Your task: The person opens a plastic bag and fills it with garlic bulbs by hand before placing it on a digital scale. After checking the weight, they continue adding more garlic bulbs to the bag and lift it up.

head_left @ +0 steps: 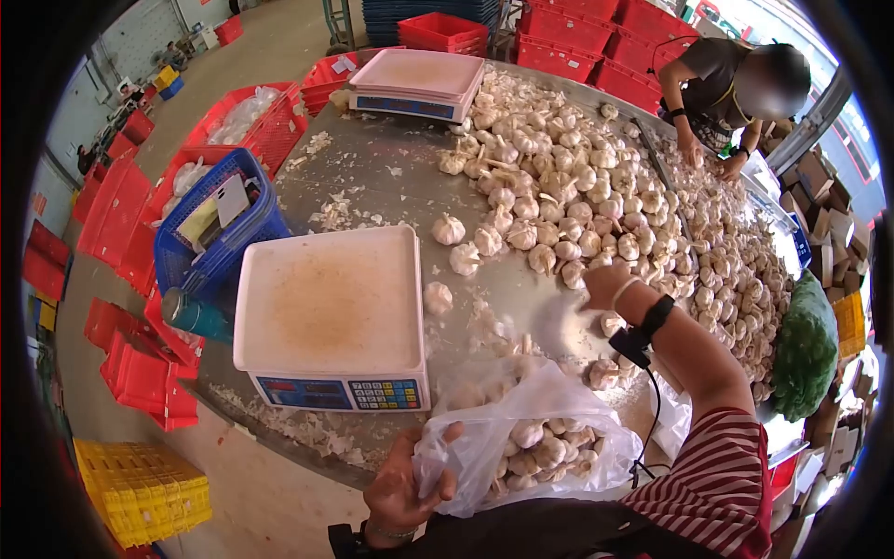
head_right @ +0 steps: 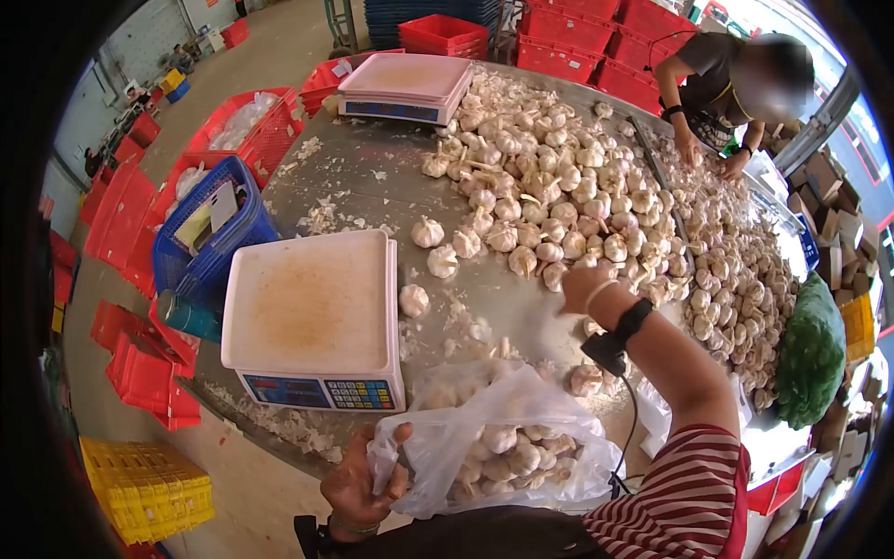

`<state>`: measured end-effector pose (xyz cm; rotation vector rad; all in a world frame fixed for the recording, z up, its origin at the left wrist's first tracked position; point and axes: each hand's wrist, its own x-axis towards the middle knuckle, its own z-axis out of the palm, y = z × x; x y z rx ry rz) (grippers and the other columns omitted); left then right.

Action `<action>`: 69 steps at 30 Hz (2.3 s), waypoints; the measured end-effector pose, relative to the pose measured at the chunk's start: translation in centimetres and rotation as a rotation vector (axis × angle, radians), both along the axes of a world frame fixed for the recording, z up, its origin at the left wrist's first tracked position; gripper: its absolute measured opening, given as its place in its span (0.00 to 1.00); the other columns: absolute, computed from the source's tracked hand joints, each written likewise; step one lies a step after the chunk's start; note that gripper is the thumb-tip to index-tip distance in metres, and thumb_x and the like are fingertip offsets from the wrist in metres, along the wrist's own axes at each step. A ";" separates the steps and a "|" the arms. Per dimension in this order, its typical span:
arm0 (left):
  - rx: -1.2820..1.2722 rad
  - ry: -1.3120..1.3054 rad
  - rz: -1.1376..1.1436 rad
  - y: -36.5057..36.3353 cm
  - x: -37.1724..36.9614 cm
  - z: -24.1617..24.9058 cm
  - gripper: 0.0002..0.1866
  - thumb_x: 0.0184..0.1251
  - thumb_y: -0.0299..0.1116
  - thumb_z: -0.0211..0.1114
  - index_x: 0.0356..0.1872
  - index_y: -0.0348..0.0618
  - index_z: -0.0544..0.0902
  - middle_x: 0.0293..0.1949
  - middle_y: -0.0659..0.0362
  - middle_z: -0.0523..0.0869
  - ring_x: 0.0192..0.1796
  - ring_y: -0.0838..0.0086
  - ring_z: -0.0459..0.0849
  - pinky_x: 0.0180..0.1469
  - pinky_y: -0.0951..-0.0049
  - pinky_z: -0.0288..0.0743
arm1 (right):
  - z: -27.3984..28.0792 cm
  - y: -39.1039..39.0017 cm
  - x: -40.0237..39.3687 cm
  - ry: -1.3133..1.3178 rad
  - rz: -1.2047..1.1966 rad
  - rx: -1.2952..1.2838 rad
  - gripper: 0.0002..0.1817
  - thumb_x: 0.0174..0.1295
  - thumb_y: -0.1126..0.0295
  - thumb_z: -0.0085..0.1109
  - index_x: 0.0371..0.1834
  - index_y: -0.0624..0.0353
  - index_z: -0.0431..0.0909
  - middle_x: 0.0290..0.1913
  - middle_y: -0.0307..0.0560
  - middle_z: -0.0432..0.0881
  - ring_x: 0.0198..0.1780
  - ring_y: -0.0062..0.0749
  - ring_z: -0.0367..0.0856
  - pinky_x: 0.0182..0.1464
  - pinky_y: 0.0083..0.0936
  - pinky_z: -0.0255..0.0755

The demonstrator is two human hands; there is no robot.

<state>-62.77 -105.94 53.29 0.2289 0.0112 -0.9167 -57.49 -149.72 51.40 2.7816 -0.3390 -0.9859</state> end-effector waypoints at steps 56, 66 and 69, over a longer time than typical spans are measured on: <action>0.162 -0.237 -0.114 -3.7 -1.1 2.1 0.40 0.54 0.46 0.65 0.68 0.43 0.61 0.64 0.45 0.71 0.28 0.62 0.81 0.22 0.73 0.70 | -4.2 3.0 -14.9 -1.235 -0.923 1.112 0.35 0.48 0.68 0.70 0.61 0.57 0.64 0.44 0.49 0.78 0.45 0.40 0.80 0.45 0.31 0.76; 0.124 -0.333 -0.033 -4.8 -1.8 6.7 0.42 0.59 0.48 0.63 0.71 0.42 0.55 0.70 0.50 0.64 0.27 0.73 0.77 0.21 0.77 0.66 | 4.6 15.9 -22.0 -0.722 -0.424 1.343 0.37 0.51 0.60 0.71 0.64 0.58 0.65 0.55 0.54 0.73 0.60 0.43 0.72 0.60 0.32 0.67; 0.064 -0.268 -0.005 -2.9 -2.8 11.4 0.44 0.57 0.46 0.64 0.70 0.35 0.54 0.71 0.50 0.62 0.23 0.75 0.73 0.22 0.80 0.64 | 2.4 15.1 -22.5 -0.922 -0.104 0.679 0.36 0.52 0.54 0.68 0.61 0.59 0.66 0.51 0.61 0.76 0.51 0.55 0.76 0.52 0.41 0.72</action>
